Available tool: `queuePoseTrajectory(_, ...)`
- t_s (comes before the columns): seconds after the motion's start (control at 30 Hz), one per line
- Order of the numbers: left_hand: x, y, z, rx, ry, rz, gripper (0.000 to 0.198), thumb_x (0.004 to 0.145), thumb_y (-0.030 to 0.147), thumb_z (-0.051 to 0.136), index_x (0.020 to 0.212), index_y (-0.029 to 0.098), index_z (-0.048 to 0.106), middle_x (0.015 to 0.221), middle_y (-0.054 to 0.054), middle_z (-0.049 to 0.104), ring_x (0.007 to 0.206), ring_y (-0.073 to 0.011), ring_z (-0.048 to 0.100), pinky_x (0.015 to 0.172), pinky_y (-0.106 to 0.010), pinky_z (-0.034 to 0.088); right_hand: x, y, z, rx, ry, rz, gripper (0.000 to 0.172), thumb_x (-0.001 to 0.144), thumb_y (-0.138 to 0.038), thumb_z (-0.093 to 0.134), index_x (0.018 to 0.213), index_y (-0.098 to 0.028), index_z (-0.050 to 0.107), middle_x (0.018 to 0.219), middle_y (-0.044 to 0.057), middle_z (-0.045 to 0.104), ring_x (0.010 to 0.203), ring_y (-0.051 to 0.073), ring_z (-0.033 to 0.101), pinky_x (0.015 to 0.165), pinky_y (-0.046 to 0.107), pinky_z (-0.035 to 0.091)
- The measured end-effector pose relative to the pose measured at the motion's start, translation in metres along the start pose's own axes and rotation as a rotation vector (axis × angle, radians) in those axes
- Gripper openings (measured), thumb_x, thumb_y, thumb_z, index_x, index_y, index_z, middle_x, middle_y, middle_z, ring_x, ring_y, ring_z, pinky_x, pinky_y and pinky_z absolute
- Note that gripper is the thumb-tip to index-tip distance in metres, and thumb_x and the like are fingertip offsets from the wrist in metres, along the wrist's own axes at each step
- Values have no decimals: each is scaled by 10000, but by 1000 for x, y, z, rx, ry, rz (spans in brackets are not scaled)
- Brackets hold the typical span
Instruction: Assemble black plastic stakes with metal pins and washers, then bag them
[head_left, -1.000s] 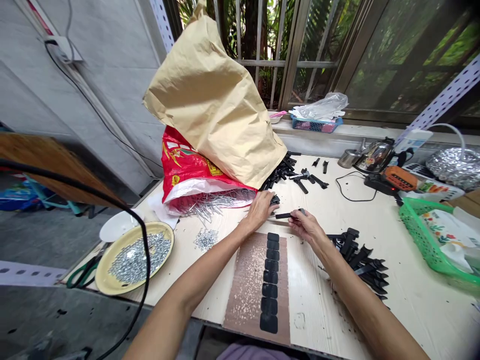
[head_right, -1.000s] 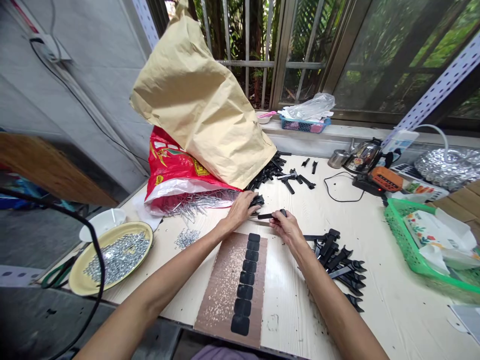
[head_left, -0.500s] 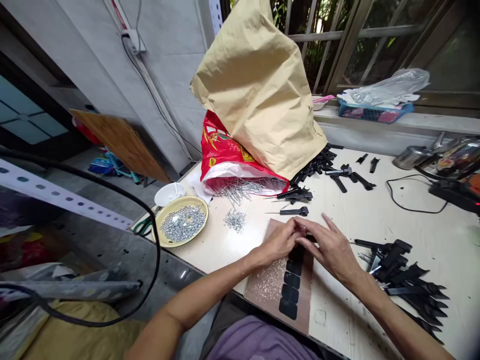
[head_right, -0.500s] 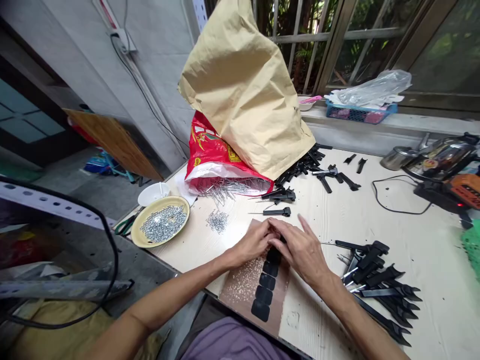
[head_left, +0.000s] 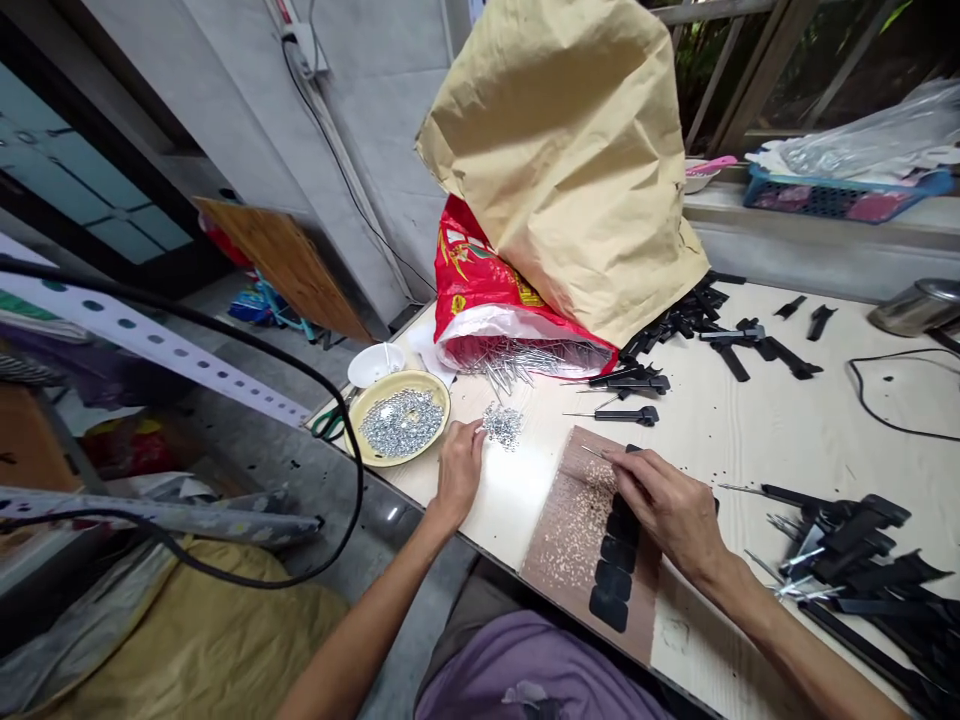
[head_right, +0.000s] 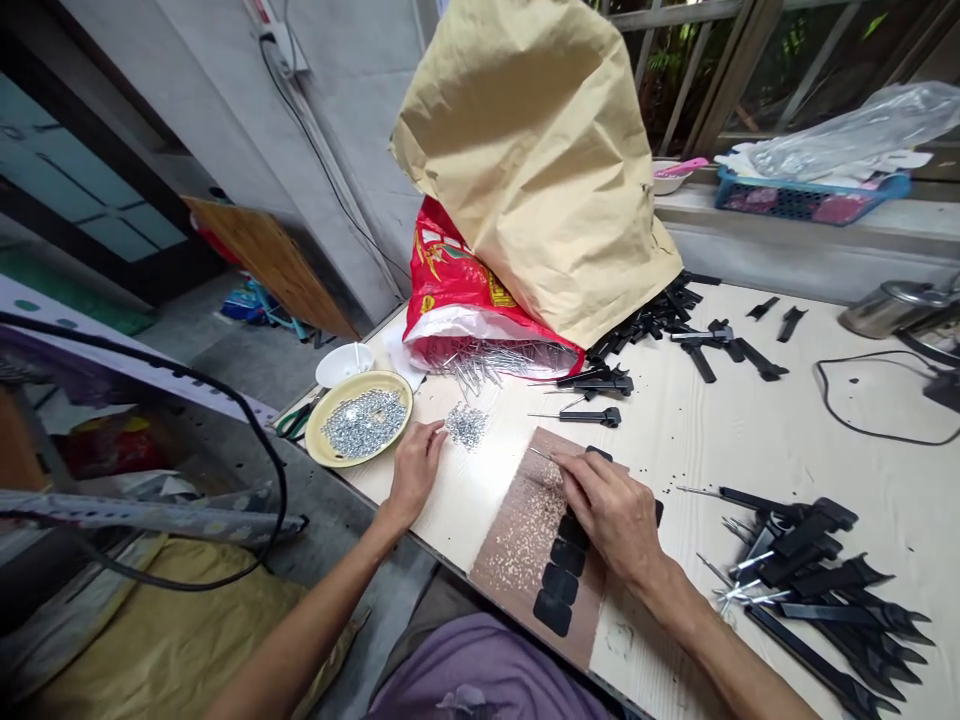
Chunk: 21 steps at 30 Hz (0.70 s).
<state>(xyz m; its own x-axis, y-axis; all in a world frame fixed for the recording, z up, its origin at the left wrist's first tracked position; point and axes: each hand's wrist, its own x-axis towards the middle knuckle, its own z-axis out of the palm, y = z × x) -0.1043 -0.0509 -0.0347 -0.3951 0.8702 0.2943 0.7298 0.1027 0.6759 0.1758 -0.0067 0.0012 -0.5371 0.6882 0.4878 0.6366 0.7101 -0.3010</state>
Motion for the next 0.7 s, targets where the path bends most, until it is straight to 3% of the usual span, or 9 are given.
queuePoseTrajectory(0.13,6,-21,4,146,-63,-15,215,866,225,497,996,148,650,852,-79,561,807,-216,567,774,-332,429,1,-8,6,116,24,44,244,898,-200,471,1098,-230,607,1006,28,673,887,156,647,738,263,512)
queuePoseTrajectory(0.27,8,-18,7,164,-115,-34,210,877,234,481,842,154,672,818,-70,561,758,-195,563,728,-310,417,3,-15,9,187,21,39,285,904,-191,461,1162,-239,574,1032,33,667,931,165,639,782,291,519)
queuePoseTrajectory(0.37,8,-14,3,52,-74,-72,168,846,224,529,789,163,675,820,-65,577,756,-184,557,716,-296,412,7,-20,11,227,1,60,260,911,-208,455,1124,-242,601,999,34,669,909,168,640,776,301,523)
queuePoseTrajectory(0.47,7,-4,-2,-276,-65,-235,134,773,286,638,759,160,683,756,-43,593,684,-151,542,621,-254,412,16,-27,14,274,-10,82,245,914,-233,458,1097,-241,622,971,39,668,882,171,639,752,302,527)
queuePoseTrajectory(0.6,2,24,-3,-1004,-352,-674,306,666,367,751,835,124,677,639,4,579,494,-58,467,431,-172,333,31,-42,18,300,-58,78,255,928,-269,444,1098,-246,632,939,54,654,833,179,631,730,307,520)
queuePoseTrajectory(0.7,-2,46,1,-1346,-476,-817,313,600,280,816,811,113,656,675,-1,611,543,-43,534,472,-135,411,37,-48,19,264,-87,78,247,929,-293,450,1072,-258,648,915,53,634,797,170,620,702,289,505)
